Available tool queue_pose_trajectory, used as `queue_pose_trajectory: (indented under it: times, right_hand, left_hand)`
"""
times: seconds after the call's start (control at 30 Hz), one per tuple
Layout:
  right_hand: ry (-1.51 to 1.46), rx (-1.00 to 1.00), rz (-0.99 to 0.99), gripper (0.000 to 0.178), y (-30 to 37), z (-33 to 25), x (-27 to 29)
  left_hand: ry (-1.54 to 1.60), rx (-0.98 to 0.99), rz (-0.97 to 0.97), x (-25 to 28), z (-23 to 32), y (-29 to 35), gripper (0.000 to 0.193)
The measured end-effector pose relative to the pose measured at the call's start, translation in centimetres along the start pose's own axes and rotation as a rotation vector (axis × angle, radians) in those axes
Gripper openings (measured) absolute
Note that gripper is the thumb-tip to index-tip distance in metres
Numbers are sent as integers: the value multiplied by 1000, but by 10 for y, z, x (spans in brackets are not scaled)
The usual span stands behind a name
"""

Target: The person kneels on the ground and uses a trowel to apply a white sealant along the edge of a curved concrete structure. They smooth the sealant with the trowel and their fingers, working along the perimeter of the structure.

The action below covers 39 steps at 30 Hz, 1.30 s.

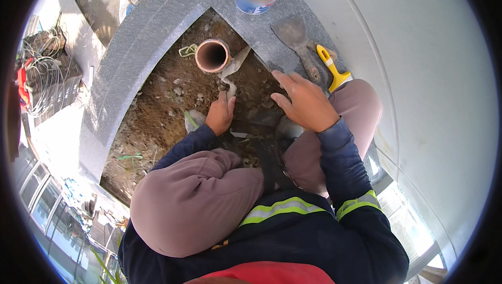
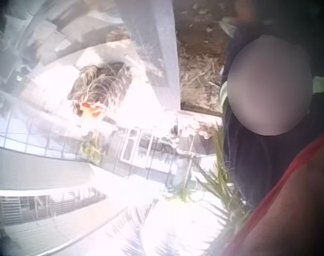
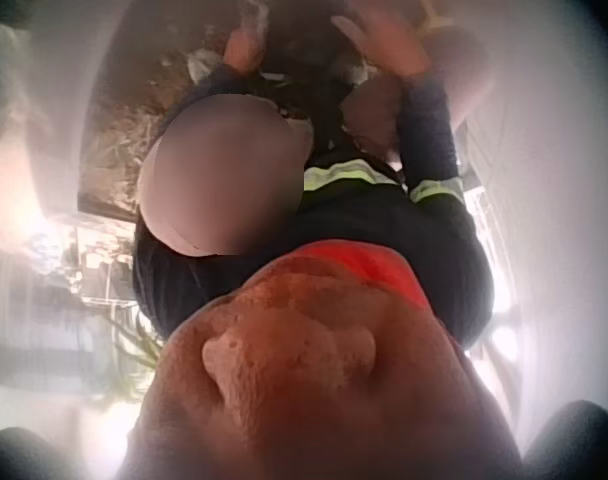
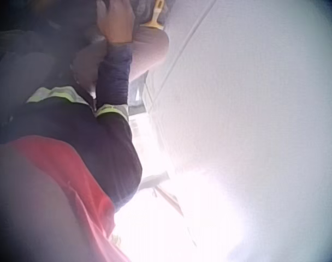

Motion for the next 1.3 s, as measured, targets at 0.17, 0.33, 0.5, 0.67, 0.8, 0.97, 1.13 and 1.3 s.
queue_pose_trajectory:
  times: [0.17, 0.33, 0.5, 0.67, 0.8, 0.97, 1.13, 1.3]
  right_hand:
    - [16, 8, -49, 51, -8, -1, -14]
    - [30, 37, -64, 50, -11, -1, -22]
    - [40, 31, -47, 49, -7, 2, -16]
    - [26, 40, -34, 49, -3, 0, -12]
    - [25, 33, -13, 49, 1, -2, -6]
    - [26, 42, -20, 49, 3, -4, -8]
    - [41, 52, -36, 49, 4, -6, -10]
    - [35, 76, -75, 49, -3, -17, -20]
  left_hand:
    - [316, 203, 33, -43, 9, -6, 35]
    - [387, 324, -47, -68, 0, -7, 39]
    - [185, 153, -135, -29, -18, 12, 40]
    - [22, 74, -350, -4, -23, 42, 39]
    - [-77, 9, -401, 8, -11, 37, 41]
    - [125, 79, -374, 2, -27, 13, 44]
    - [204, 283, -517, -9, -17, 25, 42]
    - [298, 356, -586, -8, -16, 27, 41]
Point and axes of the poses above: each hand's wrist, its own y-axis away from the middle knuckle, its own x-axis out of the back of the hand, z = x × y, the point moved 10 cm from there along -y, towards the middle knuckle, and after that the axes turned 12 degrees about z, right-handed, at the moved point
